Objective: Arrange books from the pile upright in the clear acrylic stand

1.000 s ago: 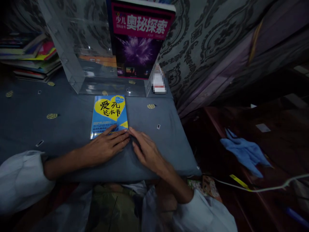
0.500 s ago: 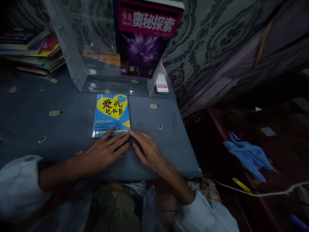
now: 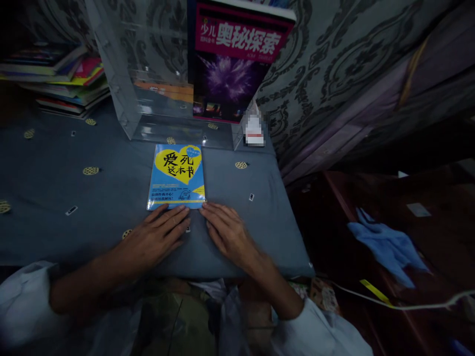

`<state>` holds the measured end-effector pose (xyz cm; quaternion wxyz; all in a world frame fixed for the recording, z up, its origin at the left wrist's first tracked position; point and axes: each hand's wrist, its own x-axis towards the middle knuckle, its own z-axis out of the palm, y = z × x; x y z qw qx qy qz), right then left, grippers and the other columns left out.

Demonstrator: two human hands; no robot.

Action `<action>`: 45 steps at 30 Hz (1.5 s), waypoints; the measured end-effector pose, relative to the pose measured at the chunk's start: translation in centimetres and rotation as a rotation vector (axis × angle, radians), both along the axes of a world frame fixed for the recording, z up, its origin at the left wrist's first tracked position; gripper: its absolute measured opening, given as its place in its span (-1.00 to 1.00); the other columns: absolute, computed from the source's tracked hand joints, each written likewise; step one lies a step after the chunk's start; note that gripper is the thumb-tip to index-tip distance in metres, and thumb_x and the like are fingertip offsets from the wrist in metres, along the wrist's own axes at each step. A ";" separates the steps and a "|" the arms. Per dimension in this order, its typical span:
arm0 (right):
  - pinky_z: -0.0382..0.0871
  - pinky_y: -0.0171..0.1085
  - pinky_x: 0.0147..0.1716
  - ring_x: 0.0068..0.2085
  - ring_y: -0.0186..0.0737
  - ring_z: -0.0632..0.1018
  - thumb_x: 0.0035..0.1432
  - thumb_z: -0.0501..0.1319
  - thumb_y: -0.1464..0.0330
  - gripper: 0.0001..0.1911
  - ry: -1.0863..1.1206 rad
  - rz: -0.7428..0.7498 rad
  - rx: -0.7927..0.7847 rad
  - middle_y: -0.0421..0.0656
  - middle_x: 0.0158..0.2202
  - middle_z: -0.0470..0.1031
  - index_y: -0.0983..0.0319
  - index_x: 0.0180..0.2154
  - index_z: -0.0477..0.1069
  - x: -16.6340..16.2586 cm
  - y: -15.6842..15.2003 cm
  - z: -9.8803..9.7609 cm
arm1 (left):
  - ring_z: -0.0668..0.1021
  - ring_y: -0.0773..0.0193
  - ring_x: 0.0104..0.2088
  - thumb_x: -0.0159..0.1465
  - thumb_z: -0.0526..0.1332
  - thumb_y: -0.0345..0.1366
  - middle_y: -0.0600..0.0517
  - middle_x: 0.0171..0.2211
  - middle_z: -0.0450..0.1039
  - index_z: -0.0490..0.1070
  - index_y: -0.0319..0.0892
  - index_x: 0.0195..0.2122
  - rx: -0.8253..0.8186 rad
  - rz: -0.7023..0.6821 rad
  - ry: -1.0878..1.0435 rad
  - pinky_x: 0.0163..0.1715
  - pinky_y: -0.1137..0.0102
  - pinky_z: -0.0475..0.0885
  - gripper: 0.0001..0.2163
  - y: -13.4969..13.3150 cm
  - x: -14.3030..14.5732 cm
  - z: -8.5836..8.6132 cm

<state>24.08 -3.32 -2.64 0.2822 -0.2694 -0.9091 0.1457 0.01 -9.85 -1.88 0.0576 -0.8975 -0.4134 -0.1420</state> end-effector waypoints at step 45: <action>0.62 -0.13 -0.13 -0.13 -0.12 0.68 0.37 0.14 0.42 -0.69 0.260 -0.122 -0.156 -0.08 -0.14 0.68 0.11 0.06 0.53 -2.6 1.8 1.0 | 0.63 0.17 -0.04 0.50 0.00 -0.24 -0.05 -0.02 0.59 0.42 -0.11 0.14 -0.126 0.214 -0.363 -0.06 0.31 0.58 -0.69 2.2 -6.6 2.6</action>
